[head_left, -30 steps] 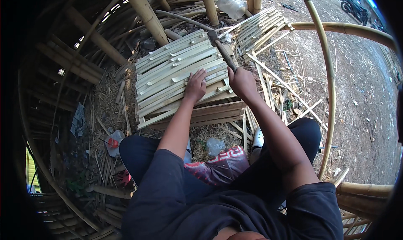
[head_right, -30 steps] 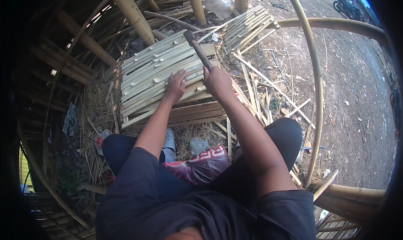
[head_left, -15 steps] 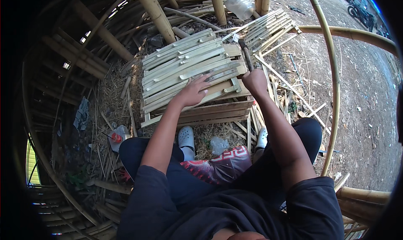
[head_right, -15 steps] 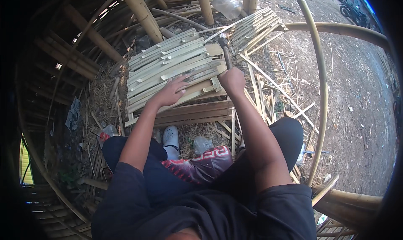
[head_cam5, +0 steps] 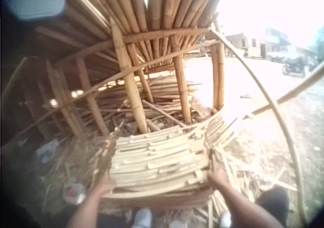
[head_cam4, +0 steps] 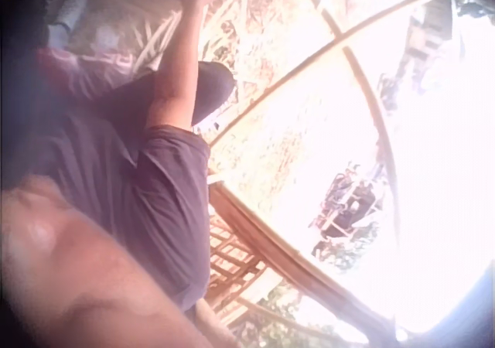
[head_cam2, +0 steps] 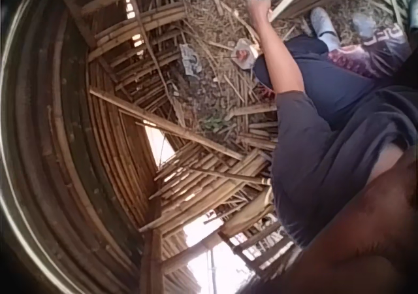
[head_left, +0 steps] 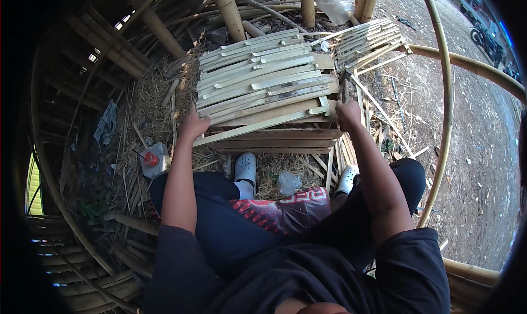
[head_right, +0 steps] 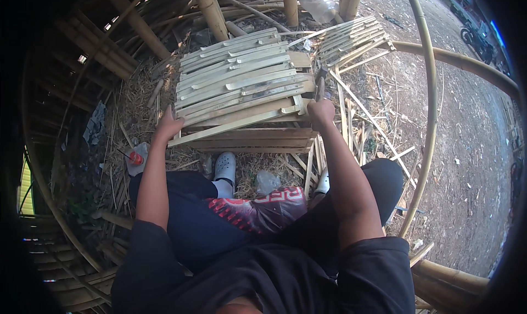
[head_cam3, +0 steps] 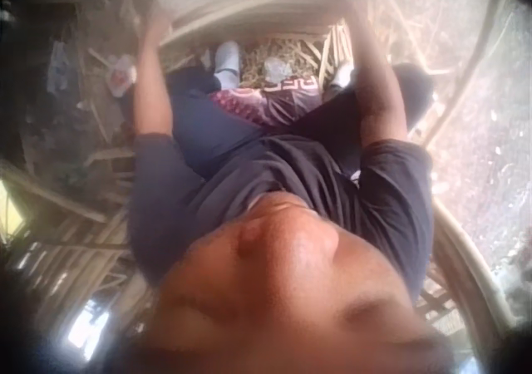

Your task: The person assembles a bamboo lattice structure by hammering nails through thin bamboo slats onto a wooden crate support, handling individual slats and nails by hand while using a hammer.

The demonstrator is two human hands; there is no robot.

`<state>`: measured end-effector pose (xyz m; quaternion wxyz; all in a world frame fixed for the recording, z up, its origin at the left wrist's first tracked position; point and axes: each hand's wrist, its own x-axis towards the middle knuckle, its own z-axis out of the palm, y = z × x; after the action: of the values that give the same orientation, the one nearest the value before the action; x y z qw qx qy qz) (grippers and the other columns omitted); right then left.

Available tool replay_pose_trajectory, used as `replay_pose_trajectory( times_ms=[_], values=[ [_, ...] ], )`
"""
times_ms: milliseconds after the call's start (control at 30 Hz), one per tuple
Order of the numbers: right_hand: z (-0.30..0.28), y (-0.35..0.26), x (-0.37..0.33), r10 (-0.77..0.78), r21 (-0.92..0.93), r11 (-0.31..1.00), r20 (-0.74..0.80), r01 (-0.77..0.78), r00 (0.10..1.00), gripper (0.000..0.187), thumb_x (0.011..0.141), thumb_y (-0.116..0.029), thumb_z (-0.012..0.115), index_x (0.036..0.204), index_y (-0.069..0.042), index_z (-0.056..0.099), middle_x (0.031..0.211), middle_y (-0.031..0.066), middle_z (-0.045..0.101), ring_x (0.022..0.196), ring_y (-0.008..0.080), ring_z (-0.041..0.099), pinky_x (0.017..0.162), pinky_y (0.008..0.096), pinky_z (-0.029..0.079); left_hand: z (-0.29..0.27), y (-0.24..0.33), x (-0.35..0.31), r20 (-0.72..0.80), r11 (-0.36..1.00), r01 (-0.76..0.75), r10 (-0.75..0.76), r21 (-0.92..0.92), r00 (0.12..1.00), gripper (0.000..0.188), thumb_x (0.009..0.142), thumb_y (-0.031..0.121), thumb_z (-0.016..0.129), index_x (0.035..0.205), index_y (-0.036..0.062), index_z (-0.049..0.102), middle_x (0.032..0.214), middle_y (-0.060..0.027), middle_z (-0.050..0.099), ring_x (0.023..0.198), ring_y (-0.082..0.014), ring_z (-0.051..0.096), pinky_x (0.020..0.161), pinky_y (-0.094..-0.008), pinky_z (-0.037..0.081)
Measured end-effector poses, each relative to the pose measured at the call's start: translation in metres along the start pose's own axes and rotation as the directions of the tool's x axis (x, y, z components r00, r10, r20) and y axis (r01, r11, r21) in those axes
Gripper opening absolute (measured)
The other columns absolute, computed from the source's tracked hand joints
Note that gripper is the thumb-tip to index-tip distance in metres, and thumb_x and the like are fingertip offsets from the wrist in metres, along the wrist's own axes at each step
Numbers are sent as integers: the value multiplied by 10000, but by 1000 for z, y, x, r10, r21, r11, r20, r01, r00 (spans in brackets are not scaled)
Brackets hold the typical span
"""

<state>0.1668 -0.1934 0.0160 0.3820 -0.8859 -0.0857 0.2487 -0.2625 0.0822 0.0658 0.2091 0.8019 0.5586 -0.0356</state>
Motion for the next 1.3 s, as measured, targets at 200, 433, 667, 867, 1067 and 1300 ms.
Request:
replay_pose_trajectory(
  times_ms=[200, 433, 667, 867, 1067, 1300],
  values=[
    [15, 11, 34, -324, -178, 940, -201, 291, 925, 448, 965, -311, 605, 843, 117, 658, 703, 185, 671, 516, 312, 662, 452, 418, 490, 38, -68, 55, -33, 662, 126, -223, -739, 974, 700, 856, 486, 636, 1335, -23, 600, 1349, -216, 607, 1255, -305, 572, 1063, -400, 407],
    [8, -50, -34, -61, 2, 998, 52, 61, 997, 430, 958, -250, 535, 885, 153, 664, 819, 289, 692, 618, 364, 717, 535, 442, 572, 23, -49, 14, -39, 650, 77, -162, -756, 986, 594, 862, 416, 677, 1293, 9, 634, 1213, -121, 666, 1140, -226, 593, 998, -368, 431],
    [10, -58, -27, -13, 221, 975, 80, -5, 997, 348, 935, -201, 550, 756, 93, 603, 689, 169, 614, 467, 252, 573, 377, 422, 416, 26, -61, 30, -102, 667, 98, -254, -738, 962, 577, 880, 447, 670, 1228, -13, 673, 1287, -174, 641, 1192, -258, 591, 1005, -388, 440],
    [7, -44, -14, -65, 141, 989, 123, 48, 990, 331, 914, -158, 551, 835, 155, 625, 729, 232, 657, 520, 336, 668, 413, 431, 500, 36, -60, 35, -92, 781, 103, -202, -616, 975, 662, 890, 549, 618, 1176, -45, 682, 1382, -268, 542, 1326, -391, 475, 1077, -427, 378],
    [7, -48, -8, -124, 258, 963, 178, 76, 976, 323, 906, -151, 498, 779, 130, 594, 669, 223, 635, 487, 326, 646, 430, 450, 480, 38, -57, 27, -249, 852, 30, -186, -522, 951, 655, 902, 574, 588, 1164, -17, 695, 1363, -236, 556, 1301, -394, 489, 1081, -441, 374],
    [17, -52, -8, -106, 229, 971, 191, 61, 976, 317, 934, -168, 545, 774, 95, 620, 655, 213, 636, 502, 317, 655, 438, 443, 478, 44, -66, 31, -285, 896, -1, -140, -445, 948, 742, 898, 620, 567, 1248, -29, 648, 1498, -239, 456, 1383, -398, 427, 1142, -449, 335]
  ],
)
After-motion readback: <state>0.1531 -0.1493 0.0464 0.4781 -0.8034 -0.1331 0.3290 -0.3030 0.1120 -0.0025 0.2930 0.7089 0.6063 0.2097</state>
